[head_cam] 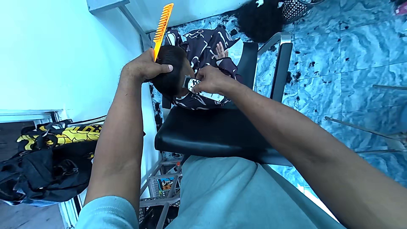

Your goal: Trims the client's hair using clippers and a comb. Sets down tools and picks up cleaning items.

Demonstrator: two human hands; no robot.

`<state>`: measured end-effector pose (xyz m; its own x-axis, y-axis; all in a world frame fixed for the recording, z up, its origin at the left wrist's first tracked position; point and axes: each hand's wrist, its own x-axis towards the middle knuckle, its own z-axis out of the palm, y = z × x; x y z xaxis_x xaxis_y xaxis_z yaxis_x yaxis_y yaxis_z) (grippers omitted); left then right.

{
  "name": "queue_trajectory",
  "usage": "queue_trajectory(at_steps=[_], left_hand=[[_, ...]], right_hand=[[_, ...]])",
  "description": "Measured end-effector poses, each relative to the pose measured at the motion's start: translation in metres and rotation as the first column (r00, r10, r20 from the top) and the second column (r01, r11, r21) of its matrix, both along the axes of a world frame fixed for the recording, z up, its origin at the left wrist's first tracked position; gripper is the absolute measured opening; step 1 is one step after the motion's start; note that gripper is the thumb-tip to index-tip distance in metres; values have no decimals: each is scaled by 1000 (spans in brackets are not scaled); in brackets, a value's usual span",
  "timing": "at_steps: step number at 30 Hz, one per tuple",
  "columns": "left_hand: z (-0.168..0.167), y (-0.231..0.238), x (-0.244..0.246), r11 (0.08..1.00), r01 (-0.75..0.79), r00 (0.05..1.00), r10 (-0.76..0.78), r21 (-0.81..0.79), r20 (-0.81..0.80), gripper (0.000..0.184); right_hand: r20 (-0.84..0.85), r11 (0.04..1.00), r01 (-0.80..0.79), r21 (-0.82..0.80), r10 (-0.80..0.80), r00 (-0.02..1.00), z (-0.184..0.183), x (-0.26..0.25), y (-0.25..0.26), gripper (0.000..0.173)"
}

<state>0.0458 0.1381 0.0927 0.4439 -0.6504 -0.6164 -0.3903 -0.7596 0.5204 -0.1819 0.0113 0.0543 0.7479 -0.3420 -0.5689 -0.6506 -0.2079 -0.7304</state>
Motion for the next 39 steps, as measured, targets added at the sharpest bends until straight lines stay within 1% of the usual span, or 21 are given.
queue_trajectory(at_steps=[3,6,7,10,13,16,19,22,23,25,27,29,31,35,39], left_hand=[[0,-1,0,1000,3,1000,-3,14,7,70],[0,0,0,1000,5,1000,-5,30,8,70],[0,-1,-1,1000,4,1000,-4,27,9,70],[0,-1,-1,1000,5,1000,-5,2,9,70],[1,0,-1,1000,12,1000,-12,8,16,70],[1,-1,-2,1000,4,1000,-4,2,9,69],[3,0,-4,1000,2,1000,-2,1,4,66],[2,0,-2,1000,19,1000,-19,-24,-2,65],[3,2,-3,1000,20,1000,-20,-22,-7,66],[7,5,-7,999,33,999,-33,-28,-17,64],[10,3,-7,998,46,999,-47,-49,-27,61],[9,6,-6,998,30,999,-32,-52,-39,58],[8,7,-4,999,16,999,-17,-35,-30,58],[6,5,-5,999,-15,1000,14,-36,-26,60],[4,4,-5,999,-25,1000,25,-25,-10,61]], right_hand=[[42,994,70,88,-74,996,3,-1,1,44],[-2,999,-26,-45,26,1000,2,0,3,42],[-6,999,-22,-48,22,1000,1,0,2,40],[26,995,61,74,-63,998,3,-2,2,42],[-8,999,20,51,-20,1000,4,-2,4,41],[20,988,92,124,-95,995,3,-2,3,42],[-2,994,70,84,-70,998,2,-1,2,43],[15,978,125,169,-130,991,4,-1,1,43],[10,986,95,134,-97,995,5,0,0,43],[-28,999,-30,-12,29,999,2,-1,-3,43],[-51,986,-127,-107,122,991,0,-1,-10,41],[-76,972,-177,-157,166,983,2,-3,-13,43],[-89,959,-185,-215,170,981,6,-4,-13,42],[-74,958,-172,-228,159,985,1,-4,-19,37],[-46,971,-154,-181,148,988,-1,-1,-23,40]])
